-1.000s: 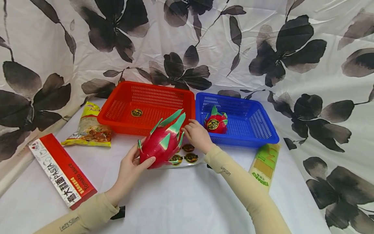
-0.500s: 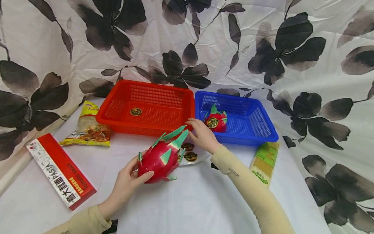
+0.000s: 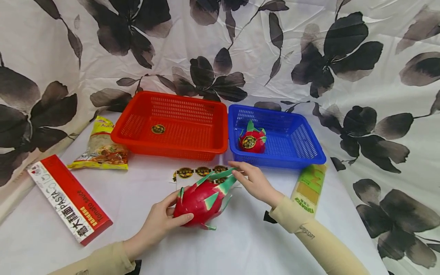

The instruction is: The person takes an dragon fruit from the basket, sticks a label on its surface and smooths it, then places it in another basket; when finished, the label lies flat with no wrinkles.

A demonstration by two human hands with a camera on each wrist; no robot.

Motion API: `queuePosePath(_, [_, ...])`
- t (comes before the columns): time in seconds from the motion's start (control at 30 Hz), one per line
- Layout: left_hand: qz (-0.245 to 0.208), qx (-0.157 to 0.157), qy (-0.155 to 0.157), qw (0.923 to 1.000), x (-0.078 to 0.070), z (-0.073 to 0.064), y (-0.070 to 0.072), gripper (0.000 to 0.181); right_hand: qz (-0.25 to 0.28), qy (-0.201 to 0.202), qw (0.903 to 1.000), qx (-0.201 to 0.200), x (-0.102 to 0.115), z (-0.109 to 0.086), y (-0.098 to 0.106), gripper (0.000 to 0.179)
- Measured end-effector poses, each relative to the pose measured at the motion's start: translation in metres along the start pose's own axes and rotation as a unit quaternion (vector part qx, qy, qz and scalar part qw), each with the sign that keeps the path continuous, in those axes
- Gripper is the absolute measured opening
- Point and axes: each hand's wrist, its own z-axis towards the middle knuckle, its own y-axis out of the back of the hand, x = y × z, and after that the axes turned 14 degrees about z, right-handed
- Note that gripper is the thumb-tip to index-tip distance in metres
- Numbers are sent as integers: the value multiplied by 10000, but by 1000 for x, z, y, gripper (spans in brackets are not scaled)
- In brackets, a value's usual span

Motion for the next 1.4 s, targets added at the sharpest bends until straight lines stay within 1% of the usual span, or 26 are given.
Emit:
queuePosePath(0.1, [105, 194, -159, 9996, -2, 2, -5, 63, -107, 47, 9999, 84, 3, -8, 1, 30])
queuePosePath(0.2, [202, 375, -194, 9989, -4, 2, -9, 65, -222, 87, 9996, 136, 0, -13, 2, 22])
queuePosePath(0.37, [230, 783, -110, 9966, -3, 0, -14, 68, -96, -58, 9988, 469, -10, -23, 4, 16])
queuePosePath(0.57, [239, 1238, -40, 9920, -1, 1, -18, 65, 94, -377, 9953, 892, -20, -34, 3, 14])
queuePosePath(0.7, [527, 1418, 119, 9884, 0, 2, -19, 67, 275, -612, 9909, 1164, -26, -40, 2, 14])
queuePosePath(0.83, [684, 1562, 220, 9851, -1, 4, -18, 70, 369, -729, 9886, 1266, -29, -44, 3, 14])
queuePosePath(0.93, [748, 1709, 128, 9824, -3, 5, -18, 69, 394, -815, 9865, 1363, -32, -46, 4, 14])
queuePosePath(1.03, [996, 1801, -111, 9785, -5, 5, -20, 67, 427, -899, 9832, 1532, -35, -50, 5, 15])
queuePosePath(1.1, [1210, 1802, -276, 9758, -6, 4, -22, 67, 444, -907, 9811, 1650, -38, -52, 6, 15])
queuePosePath(1.2, [1630, 1725, -393, 9706, -8, 3, -26, 68, 363, -872, 9769, 1917, -41, -55, 5, 15])
queuePosePath(1.3, [2001, 1702, -500, 9636, -11, 1, -28, 68, 183, -843, 9704, 2255, -43, -57, 5, 15])
queuePosePath(1.4, [2228, 1739, -587, 9575, -13, -1, -29, 68, 68, -829, 9644, 2509, -44, -58, 5, 15])
